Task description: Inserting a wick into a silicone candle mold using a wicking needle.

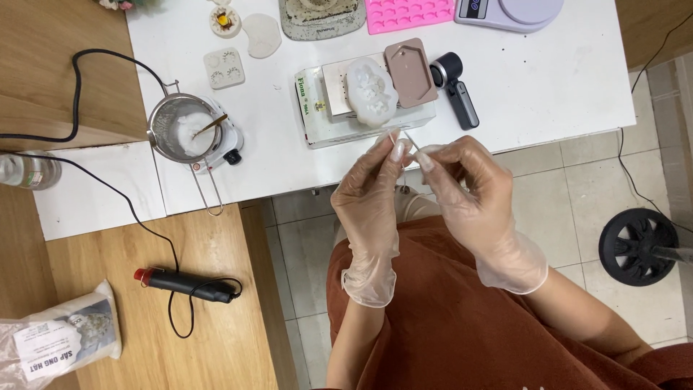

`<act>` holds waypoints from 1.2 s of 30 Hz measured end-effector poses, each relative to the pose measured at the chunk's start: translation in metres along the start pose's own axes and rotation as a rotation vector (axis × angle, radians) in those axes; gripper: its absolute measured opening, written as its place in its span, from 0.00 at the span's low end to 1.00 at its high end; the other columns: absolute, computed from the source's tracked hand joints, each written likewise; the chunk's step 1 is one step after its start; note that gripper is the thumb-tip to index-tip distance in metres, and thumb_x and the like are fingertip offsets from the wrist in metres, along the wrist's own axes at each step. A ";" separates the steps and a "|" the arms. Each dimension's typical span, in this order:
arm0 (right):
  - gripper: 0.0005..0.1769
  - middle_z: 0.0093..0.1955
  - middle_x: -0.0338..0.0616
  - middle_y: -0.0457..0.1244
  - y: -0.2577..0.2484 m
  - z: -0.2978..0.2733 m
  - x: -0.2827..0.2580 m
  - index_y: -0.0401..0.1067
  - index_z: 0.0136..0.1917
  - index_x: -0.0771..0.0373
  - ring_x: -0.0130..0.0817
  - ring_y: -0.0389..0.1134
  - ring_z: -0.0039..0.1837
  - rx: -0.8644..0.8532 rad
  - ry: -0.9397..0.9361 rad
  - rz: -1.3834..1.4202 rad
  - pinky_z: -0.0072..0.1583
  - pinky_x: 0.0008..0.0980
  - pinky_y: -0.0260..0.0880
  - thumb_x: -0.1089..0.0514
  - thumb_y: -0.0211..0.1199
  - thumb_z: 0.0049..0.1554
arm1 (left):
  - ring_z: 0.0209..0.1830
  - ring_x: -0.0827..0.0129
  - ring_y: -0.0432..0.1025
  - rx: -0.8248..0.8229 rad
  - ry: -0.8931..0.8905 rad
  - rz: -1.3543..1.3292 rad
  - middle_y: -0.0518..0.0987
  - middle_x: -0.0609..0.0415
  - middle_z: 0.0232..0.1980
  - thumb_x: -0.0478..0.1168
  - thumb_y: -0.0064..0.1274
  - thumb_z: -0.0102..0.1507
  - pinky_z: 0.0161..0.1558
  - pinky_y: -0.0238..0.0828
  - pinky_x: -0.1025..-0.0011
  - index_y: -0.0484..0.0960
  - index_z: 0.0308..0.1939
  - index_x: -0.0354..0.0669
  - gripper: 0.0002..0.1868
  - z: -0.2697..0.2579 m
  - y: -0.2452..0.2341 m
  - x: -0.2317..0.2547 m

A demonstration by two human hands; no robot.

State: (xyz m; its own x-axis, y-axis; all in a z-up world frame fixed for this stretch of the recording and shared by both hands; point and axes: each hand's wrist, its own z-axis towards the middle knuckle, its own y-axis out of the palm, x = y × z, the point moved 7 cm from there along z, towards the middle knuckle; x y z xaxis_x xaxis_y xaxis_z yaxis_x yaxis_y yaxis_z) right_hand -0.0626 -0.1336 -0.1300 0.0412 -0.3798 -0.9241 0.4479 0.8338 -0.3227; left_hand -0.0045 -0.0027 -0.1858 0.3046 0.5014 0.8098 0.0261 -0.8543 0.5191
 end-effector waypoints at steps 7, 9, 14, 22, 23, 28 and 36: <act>0.02 0.40 0.42 0.67 0.002 0.003 -0.015 0.75 0.47 0.68 0.22 0.68 0.38 -0.036 -0.011 -0.186 0.36 0.22 0.64 0.66 0.66 0.63 | 0.51 0.69 0.80 -0.047 0.027 -0.008 0.85 0.48 0.54 0.30 0.58 0.66 0.56 0.81 0.70 0.84 0.56 0.38 0.14 0.000 0.002 0.010; 0.02 0.43 0.43 0.68 0.004 0.005 -0.017 0.74 0.47 0.68 0.23 0.71 0.41 -0.067 -0.041 -0.181 0.39 0.22 0.69 0.67 0.65 0.62 | 0.52 0.70 0.79 -0.040 0.032 0.023 0.84 0.48 0.56 0.30 0.57 0.67 0.57 0.81 0.70 0.84 0.57 0.38 0.14 0.000 0.002 0.010; 0.02 0.44 0.44 0.69 0.008 0.007 -0.019 0.74 0.48 0.69 0.25 0.72 0.44 -0.087 -0.037 -0.183 0.42 0.23 0.72 0.68 0.65 0.62 | 0.54 0.70 0.79 -0.043 0.027 0.029 0.84 0.48 0.57 0.29 0.56 0.67 0.59 0.80 0.70 0.83 0.56 0.36 0.13 0.001 -0.002 0.007; 0.02 0.41 0.41 0.69 0.012 0.019 -0.003 0.75 0.47 0.66 0.21 0.68 0.37 -0.103 0.053 -0.256 0.37 0.22 0.67 0.66 0.66 0.61 | 0.49 0.72 0.79 -0.049 0.090 0.182 0.84 0.49 0.50 0.30 0.54 0.68 0.54 0.80 0.73 0.77 0.63 0.34 0.18 0.023 -0.016 0.006; 0.03 0.38 0.40 0.70 0.013 0.022 0.008 0.75 0.48 0.66 0.22 0.65 0.33 -0.138 0.155 -0.289 0.33 0.23 0.62 0.64 0.66 0.60 | 0.46 0.73 0.78 -0.035 0.141 0.279 0.83 0.51 0.48 0.30 0.51 0.69 0.50 0.80 0.74 0.74 0.63 0.36 0.17 0.034 -0.024 0.004; 0.09 0.31 0.42 0.68 0.019 0.043 0.042 0.77 0.52 0.64 0.27 0.60 0.25 -0.251 0.317 -0.480 0.29 0.29 0.55 0.58 0.65 0.60 | 0.34 0.73 0.72 0.036 0.162 0.653 0.79 0.55 0.43 0.29 0.40 0.71 0.35 0.74 0.75 0.72 0.57 0.38 0.11 0.094 -0.037 0.012; 0.12 0.27 0.45 0.67 0.036 0.072 0.064 0.76 0.54 0.68 0.28 0.64 0.24 -0.182 0.311 -0.491 0.28 0.29 0.61 0.57 0.61 0.63 | 0.38 0.70 0.72 -0.228 0.390 1.098 0.77 0.52 0.47 0.28 0.46 0.69 0.41 0.73 0.73 0.80 0.51 0.39 0.10 0.166 -0.019 0.001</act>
State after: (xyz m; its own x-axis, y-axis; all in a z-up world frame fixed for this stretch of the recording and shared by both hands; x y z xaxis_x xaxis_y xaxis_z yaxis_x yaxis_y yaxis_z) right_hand 0.0202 -0.1565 -0.1862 -0.4063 -0.6255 -0.6661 0.1873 0.6565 -0.7307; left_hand 0.1535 -0.0093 -0.2403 -0.2529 -0.4428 0.8602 -0.2503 -0.8289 -0.5003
